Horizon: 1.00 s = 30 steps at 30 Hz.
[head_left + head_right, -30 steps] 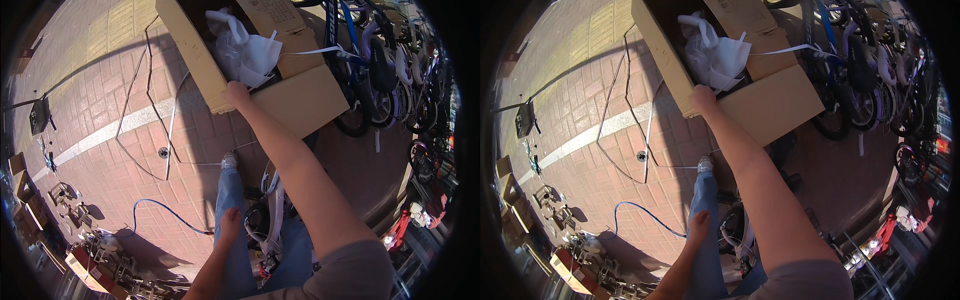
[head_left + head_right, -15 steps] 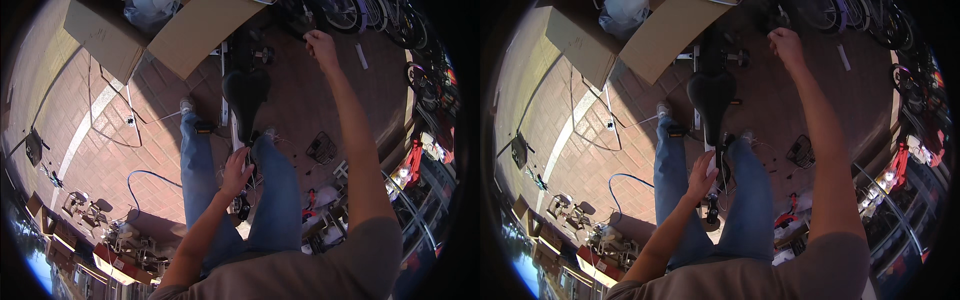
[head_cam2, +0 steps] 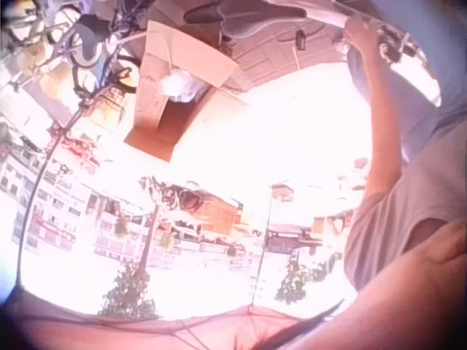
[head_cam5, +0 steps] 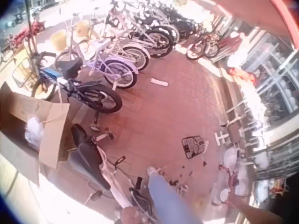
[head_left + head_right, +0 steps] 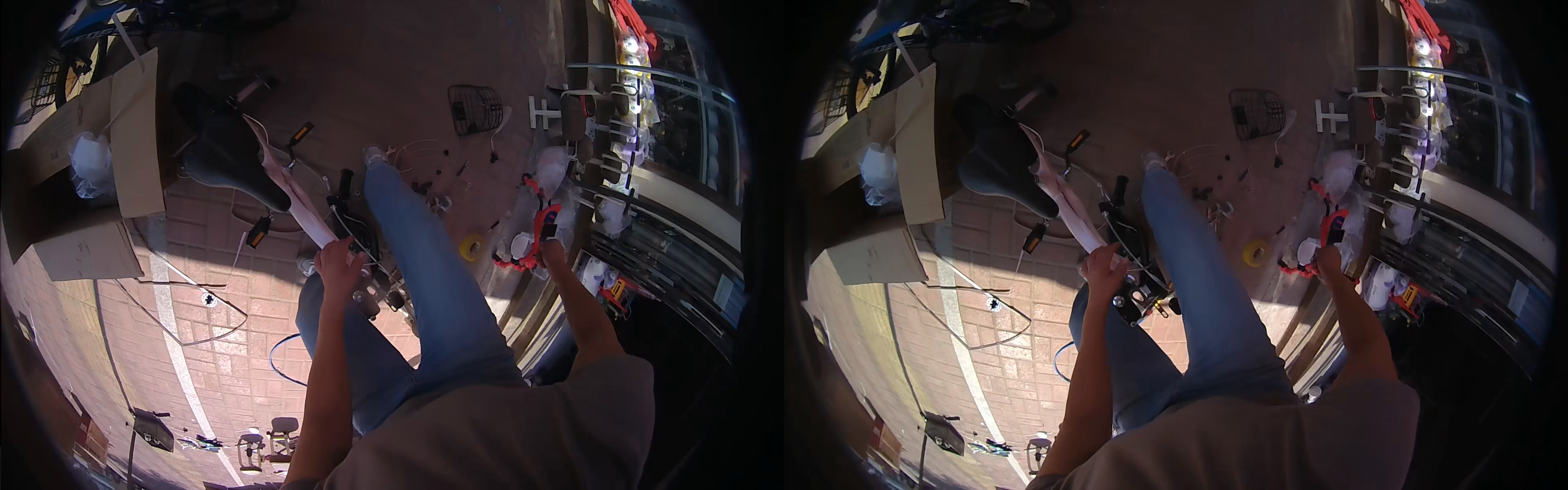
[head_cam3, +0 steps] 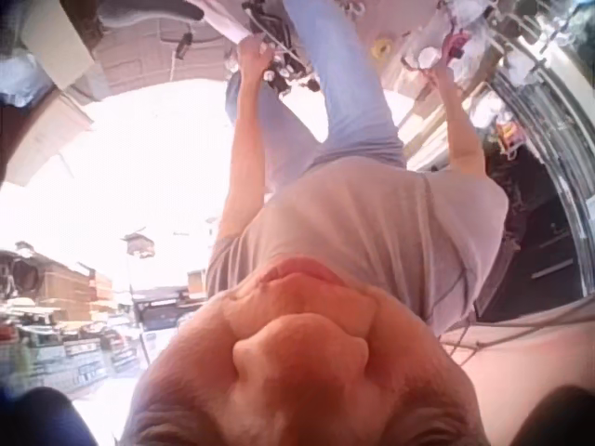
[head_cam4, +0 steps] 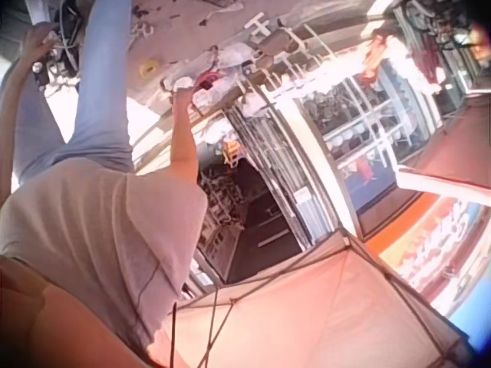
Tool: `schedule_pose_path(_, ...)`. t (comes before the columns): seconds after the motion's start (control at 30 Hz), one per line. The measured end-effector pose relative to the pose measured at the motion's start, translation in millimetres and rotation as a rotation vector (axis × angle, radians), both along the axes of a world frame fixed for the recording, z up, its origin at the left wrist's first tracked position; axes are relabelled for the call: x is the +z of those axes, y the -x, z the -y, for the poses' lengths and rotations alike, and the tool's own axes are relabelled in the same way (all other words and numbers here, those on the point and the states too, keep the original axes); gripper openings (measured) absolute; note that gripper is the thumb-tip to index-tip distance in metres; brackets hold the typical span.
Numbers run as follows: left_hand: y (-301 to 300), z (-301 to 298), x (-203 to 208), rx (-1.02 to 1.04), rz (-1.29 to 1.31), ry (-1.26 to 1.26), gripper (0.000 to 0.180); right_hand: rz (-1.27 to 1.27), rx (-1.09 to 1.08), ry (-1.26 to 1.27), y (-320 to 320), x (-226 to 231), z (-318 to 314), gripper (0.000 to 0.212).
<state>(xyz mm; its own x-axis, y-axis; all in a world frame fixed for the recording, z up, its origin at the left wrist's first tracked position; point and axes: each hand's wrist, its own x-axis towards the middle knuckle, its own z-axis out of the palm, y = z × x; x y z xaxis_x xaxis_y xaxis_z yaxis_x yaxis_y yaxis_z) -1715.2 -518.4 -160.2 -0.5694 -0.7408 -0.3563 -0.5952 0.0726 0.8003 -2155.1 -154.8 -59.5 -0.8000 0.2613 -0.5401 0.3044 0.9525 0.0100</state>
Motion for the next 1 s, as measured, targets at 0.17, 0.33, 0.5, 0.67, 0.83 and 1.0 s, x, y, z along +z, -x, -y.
schedule_pose_path(0.17, -9.3, -9.3, -37.2, -0.064, -0.083, 0.102, 0.035, 0.053, -0.172, 0.358, -155.8, 17.1, 46.5, 0.011)
schedule_pose_path(0.33, 4.5, -13.0, -51.9, 0.043, -0.108, 0.186, 0.022, -0.115, 0.88, 0.295, -159.3, -3.5, 143.7, 0.018)
schedule_pose_path(0.5, 6.7, -4.6, -49.0, 0.075, -0.159, 0.13, 0.015, 0.754, 1.731, 0.085, -238.7, -88.9, 150.9, 0.02)
schedule_pose_path(0.67, 1.3, -4.6, -27.9, 0.2, -0.215, 0.118, 0.009, 1.38, 2.186, -0.205, -313.9, -223.5, 40.8, 0.035)
schedule_pose_path(0.83, 0.4, -6.1, -24.0, 0.115, -0.193, 0.095, 0.011, 1.639, 2.088, -0.22, -329.9, -240.9, -55.1, 0.057)
schedule_pose_path(1.0, -1.3, -21.3, -19.7, 0.121, -0.192, 0.191, 0.012, 1.843, 1.924, -0.182, -330.4, -275.7, -67.4, 0.052)
